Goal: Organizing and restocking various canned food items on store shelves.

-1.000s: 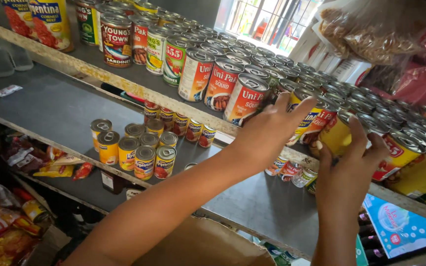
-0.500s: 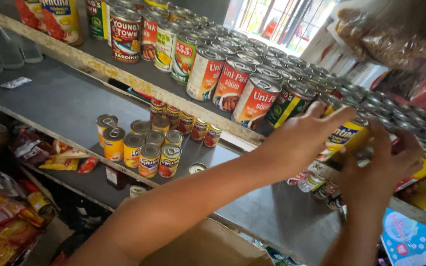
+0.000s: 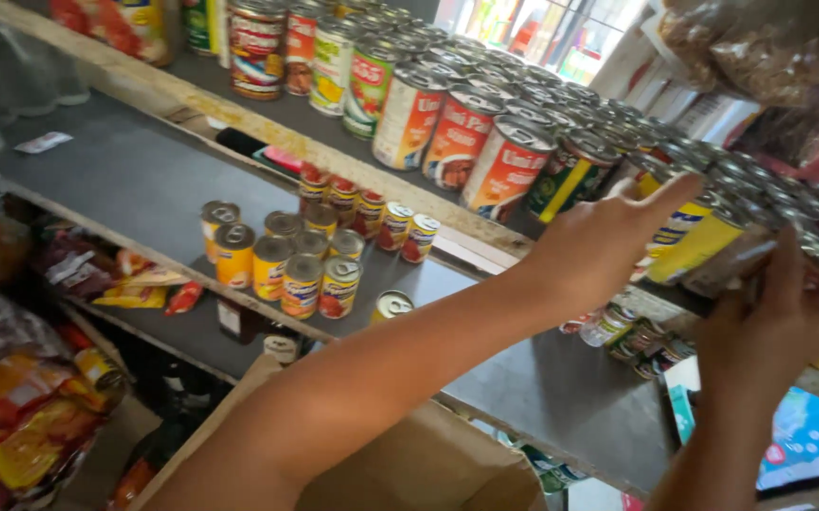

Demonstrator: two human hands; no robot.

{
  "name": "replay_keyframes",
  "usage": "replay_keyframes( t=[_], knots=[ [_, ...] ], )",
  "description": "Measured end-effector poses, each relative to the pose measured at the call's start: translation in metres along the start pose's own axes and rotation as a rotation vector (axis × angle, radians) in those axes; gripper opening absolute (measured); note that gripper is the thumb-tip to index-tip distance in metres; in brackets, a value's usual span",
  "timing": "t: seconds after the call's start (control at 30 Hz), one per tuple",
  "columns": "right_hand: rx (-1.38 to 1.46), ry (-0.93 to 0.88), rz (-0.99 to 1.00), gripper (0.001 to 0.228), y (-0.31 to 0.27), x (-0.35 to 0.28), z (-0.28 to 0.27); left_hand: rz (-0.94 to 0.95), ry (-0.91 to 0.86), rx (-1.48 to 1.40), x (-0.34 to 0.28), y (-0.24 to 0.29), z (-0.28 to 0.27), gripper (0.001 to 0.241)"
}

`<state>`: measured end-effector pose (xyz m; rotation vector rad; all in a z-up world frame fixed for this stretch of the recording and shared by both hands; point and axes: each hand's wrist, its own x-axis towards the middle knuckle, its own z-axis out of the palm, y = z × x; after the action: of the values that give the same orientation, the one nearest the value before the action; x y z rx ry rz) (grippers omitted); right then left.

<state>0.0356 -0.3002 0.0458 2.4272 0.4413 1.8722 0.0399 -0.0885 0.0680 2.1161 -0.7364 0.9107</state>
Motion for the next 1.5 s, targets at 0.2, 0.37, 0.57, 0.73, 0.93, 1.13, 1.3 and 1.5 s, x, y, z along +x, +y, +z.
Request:
replay_keyframes(
  t=[0.2,0.37,0.57,0.73,0.93,1.13,1.3,1.5],
  knots=[
    [0.735,-0.121,0.173,0.077,-0.054,0.034,-0.047,0.133,0.035,-0.02,-0.025,-0.015,-0.007,0.081],
    [0.592,-0.062,0.009,0.069,-0.097,0.043,-0.066,0.215,0.228,0.472,-0.038,-0.005,-0.054,0.082],
    [0.84,-0.268,0.188,0.065,-0.145,0.055,-0.041,0.062,0.478,0.525,-0.047,-0.044,-0.108,0.074],
    [0.83,-0.492,0.252,0.065,-0.171,0.071,-0.004,-0.063,0.484,0.572,-0.052,-0.079,-0.137,0.076],
    [0.865,-0.577,0.163,0.057,-0.184,0.076,0.049,-0.157,0.404,0.618,-0.055,-0.108,-0.144,0.073],
    [0.942,-0.61,0.167,0.085,-0.217,0.1,0.04,-0.121,0.358,0.568,-0.06,-0.114,-0.178,0.061],
    [0.887,-0.741,0.189,0.096,-0.244,0.116,0.034,-0.112,0.347,0.593,-0.072,-0.137,-0.201,0.065],
    [0.843,-0.747,0.089,0.1,-0.24,0.126,0.04,-0.16,0.368,0.718,-0.08,-0.184,-0.231,0.077]
  ],
)
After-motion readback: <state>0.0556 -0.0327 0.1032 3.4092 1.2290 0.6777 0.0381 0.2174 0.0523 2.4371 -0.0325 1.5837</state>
